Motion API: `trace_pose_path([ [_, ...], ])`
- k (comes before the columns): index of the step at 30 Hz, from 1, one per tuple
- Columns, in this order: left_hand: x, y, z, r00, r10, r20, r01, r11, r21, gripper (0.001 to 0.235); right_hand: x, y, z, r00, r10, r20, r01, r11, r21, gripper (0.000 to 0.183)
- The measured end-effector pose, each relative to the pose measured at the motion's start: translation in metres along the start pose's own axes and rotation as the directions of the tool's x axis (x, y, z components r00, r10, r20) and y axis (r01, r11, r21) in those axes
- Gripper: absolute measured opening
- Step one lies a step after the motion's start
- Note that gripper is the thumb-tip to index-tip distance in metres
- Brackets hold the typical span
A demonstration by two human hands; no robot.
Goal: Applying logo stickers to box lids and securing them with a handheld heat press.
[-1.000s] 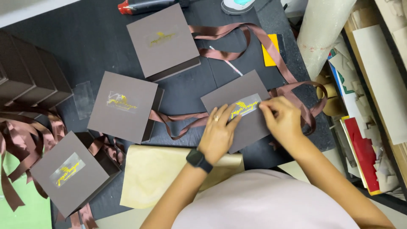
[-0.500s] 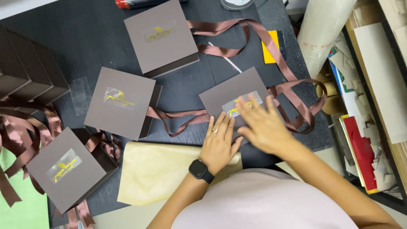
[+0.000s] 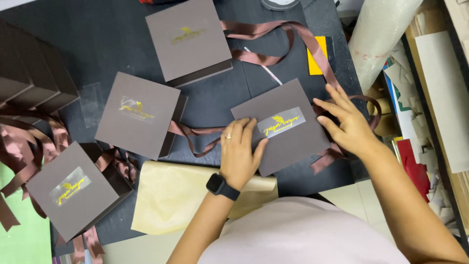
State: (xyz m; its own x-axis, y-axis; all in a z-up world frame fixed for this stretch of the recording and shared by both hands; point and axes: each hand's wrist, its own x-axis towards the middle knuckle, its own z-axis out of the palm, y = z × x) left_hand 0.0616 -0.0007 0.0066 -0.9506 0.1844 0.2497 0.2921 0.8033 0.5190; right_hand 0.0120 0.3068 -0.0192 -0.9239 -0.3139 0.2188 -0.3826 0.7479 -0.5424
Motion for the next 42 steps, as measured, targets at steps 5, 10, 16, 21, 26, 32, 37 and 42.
trace_pose_path([
  [5, 0.005, 0.002, -0.001, 0.995, 0.004, 0.1, -0.005, 1.0, 0.015, 0.065, 0.015, -0.005, -0.003, 0.998, -0.011, 0.063, 0.007, 0.998, 0.056, 0.049],
  [10, 0.003, 0.001, 0.009, 0.998, 0.018, 0.052, -0.02, 0.999, 0.033, 0.053, 0.027, -0.009, -0.002, 0.994, -0.092, 0.067, 0.092, 0.996, 0.011, 0.04],
  [16, -0.002, -0.002, 0.02, 0.999, 0.031, -0.012, -0.03, 0.995, 0.091, 0.039, 0.034, -0.02, -0.005, 0.962, -0.263, 0.078, 0.274, 0.934, -0.227, 0.02],
  [21, -0.002, -0.001, 0.021, 0.997, 0.044, -0.057, -0.039, 0.996, 0.081, 0.034, 0.036, -0.019, -0.003, 0.913, -0.404, 0.052, 0.407, 0.898, -0.167, 0.022],
  [26, -0.004, -0.003, 0.024, 0.996, 0.047, -0.079, -0.041, 0.996, 0.08, 0.034, 0.034, -0.018, -0.001, 0.907, -0.418, 0.042, 0.419, 0.891, -0.176, 0.021],
  [32, -0.004, -0.004, 0.025, 0.995, 0.052, -0.086, -0.045, 0.996, 0.083, 0.034, 0.033, -0.019, 0.001, 0.901, -0.434, 0.023, 0.431, 0.885, -0.178, 0.02],
  [37, -0.003, -0.005, 0.028, 0.992, 0.06, -0.11, -0.051, 0.995, 0.081, 0.033, 0.032, -0.018, 0.004, 0.894, -0.448, -0.002, 0.44, 0.878, -0.188, 0.018],
  [42, -0.002, -0.003, 0.026, 0.992, 0.047, -0.116, -0.037, 0.996, 0.08, 0.032, 0.033, -0.021, 0.004, 0.902, -0.431, -0.004, 0.421, 0.884, -0.201, 0.017],
])
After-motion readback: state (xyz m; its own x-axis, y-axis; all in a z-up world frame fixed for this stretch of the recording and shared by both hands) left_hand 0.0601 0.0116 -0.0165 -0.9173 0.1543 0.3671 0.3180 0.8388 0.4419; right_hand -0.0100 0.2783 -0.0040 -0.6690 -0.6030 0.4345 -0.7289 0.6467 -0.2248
